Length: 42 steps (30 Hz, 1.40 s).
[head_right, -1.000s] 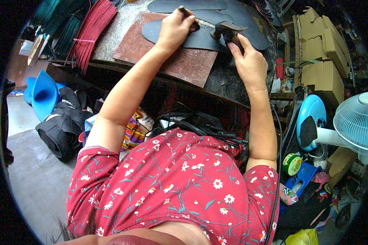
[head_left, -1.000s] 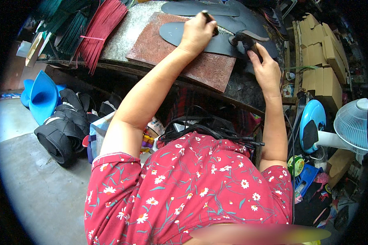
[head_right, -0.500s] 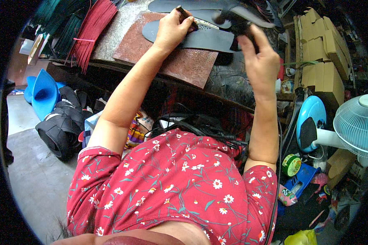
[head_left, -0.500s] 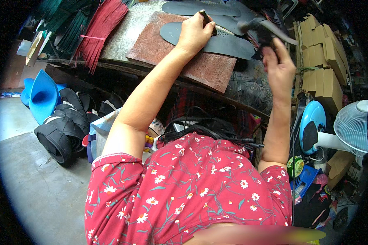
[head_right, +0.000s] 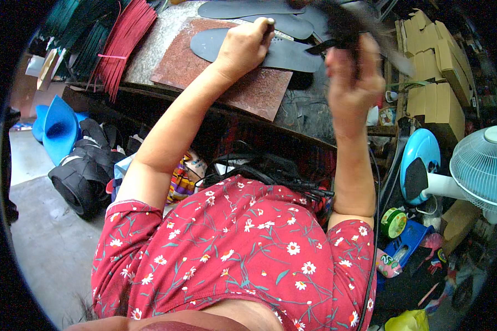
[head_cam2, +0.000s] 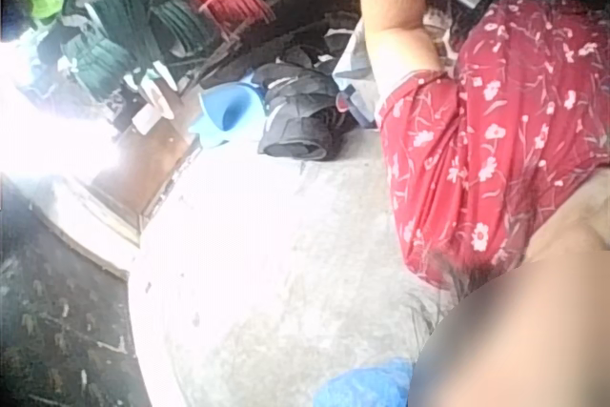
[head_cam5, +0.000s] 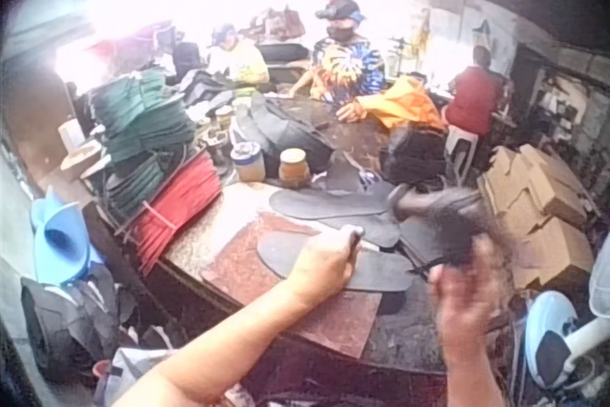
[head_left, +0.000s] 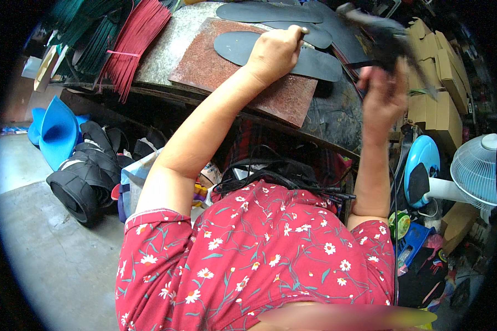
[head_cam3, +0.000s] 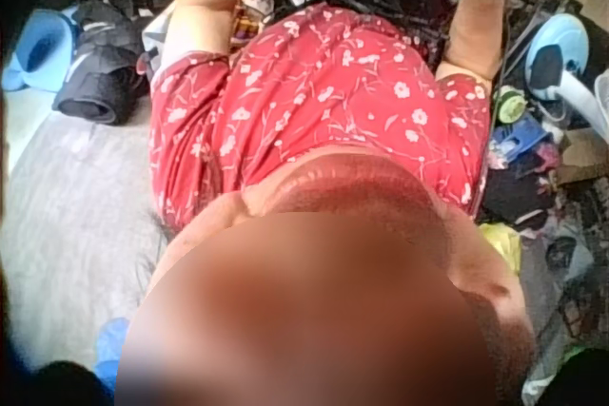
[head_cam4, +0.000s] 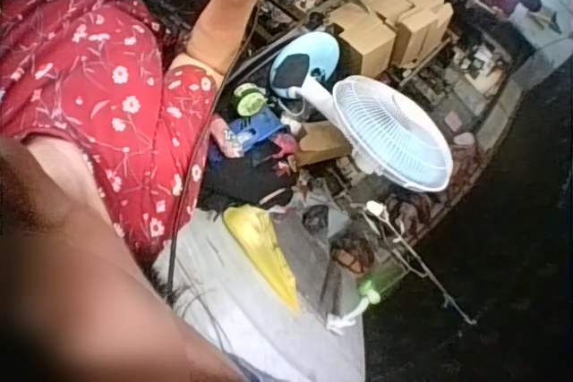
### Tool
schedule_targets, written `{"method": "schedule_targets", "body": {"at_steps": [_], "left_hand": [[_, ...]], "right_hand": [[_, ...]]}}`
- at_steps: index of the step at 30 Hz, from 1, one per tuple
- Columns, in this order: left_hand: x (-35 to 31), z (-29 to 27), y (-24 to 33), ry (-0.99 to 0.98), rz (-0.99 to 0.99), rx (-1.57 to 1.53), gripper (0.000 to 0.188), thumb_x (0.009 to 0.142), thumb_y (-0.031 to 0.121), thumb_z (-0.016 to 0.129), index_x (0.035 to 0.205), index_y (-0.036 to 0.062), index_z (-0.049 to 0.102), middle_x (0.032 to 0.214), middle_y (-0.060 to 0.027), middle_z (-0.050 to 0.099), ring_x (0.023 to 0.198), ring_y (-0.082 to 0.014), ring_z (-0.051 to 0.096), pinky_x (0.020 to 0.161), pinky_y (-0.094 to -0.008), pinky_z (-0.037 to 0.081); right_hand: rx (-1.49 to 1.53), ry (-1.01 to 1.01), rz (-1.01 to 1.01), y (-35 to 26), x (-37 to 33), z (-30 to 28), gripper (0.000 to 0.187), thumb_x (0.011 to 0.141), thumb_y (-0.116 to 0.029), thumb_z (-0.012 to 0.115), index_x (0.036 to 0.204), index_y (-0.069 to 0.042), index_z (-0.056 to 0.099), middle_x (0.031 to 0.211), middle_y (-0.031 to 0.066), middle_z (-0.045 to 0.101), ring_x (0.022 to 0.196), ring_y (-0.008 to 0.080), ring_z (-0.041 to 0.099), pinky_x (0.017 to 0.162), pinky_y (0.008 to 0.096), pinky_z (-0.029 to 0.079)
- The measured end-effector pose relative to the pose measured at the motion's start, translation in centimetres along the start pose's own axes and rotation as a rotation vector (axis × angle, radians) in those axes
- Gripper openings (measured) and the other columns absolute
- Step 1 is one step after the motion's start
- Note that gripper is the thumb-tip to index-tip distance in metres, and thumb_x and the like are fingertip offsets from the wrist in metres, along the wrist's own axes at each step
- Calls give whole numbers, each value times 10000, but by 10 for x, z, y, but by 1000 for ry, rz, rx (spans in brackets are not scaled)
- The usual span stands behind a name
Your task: The person repeatedly hammers a black shoe sole placed on a wooden block. They hold the sole with the left hand and strike it with a hammer in the right hand, occasionally repositioning the sole on the block.
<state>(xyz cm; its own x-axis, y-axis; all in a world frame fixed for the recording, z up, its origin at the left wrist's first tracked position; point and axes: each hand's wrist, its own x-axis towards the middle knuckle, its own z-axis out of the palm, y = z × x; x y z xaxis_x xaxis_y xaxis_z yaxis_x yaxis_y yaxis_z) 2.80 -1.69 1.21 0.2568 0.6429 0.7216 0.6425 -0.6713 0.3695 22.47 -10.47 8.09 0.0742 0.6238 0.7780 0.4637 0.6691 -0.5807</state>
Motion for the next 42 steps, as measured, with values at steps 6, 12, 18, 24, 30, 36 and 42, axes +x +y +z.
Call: {"method": "schedule_targets", "body": {"at_steps": [6, 12, 18, 24, 30, 36, 42], "left_hand": [[-1, -2, -8, 29, -252, -153, 136, 887, 141, 641, 962, 37, 595, 767, -163, 664, 737, -350, 672, 686, -404, 534], [0, -5, -9, 30, -309, -231, 121, 880, 125, 645, 933, 26, 600, 823, -172, 668, 795, -343, 671, 730, -395, 522], [4, -7, -9, -4, -342, -292, 154, 859, 131, 653, 947, 29, 578, 816, -209, 650, 828, -415, 640, 747, -470, 501], [8, -3, -18, 71, -777, -996, 102, 955, 61, 562, 995, -31, 542, 838, -112, 662, 753, -170, 677, 622, -275, 592], [13, -26, -17, 237, -615, -1082, 79, 981, 67, 529, 1020, 1, 508, 886, -121, 665, 766, -174, 675, 697, -298, 592], [13, -45, -27, -694, -638, -1268, 208, 969, 221, 607, 1077, 48, 567, 983, -112, 670, 851, -185, 674, 762, -313, 581], [44, -12, -63, -546, -721, -1048, 262, 955, 232, 621, 1067, 1, 570, 983, -143, 678, 834, -204, 688, 765, -321, 597]], "right_hand": [[-530, -320, 451, 20, -51, -22, 370, 916, -366, 644, 1236, -182, 631, 955, 165, 705, 866, 389, 671, 717, 420, 511], [-746, -380, 340, 15, -89, -61, 434, 813, -240, 737, 1239, -246, 655, 916, 78, 653, 821, 314, 648, 742, 409, 510], [-654, -464, 267, 5, -66, -56, 398, 792, -195, 741, 1186, -192, 689, 1007, 71, 610, 968, 277, 587, 839, 400, 491], [-571, -488, -33, 29, -25, -13, 498, 782, -95, 689, 1267, -189, 623, 1269, 118, 591, 1196, 323, 523, 1019, 413, 438], [-446, -777, -33, 66, 3, 17, 559, 734, 5, 644, 1247, -217, 650, 1354, 115, 567, 1205, 312, 550, 1046, 396, 445], [-519, -742, -41, 76, 5, 14, 389, 815, -135, 682, 1199, -199, 677, 1284, 131, 615, 1146, 319, 589, 985, 385, 478], [-363, -498, 1, 94, 14, 44, 238, 876, -167, 648, 1108, -146, 694, 1179, 132, 664, 1014, 325, 655, 865, 392, 525]]}}
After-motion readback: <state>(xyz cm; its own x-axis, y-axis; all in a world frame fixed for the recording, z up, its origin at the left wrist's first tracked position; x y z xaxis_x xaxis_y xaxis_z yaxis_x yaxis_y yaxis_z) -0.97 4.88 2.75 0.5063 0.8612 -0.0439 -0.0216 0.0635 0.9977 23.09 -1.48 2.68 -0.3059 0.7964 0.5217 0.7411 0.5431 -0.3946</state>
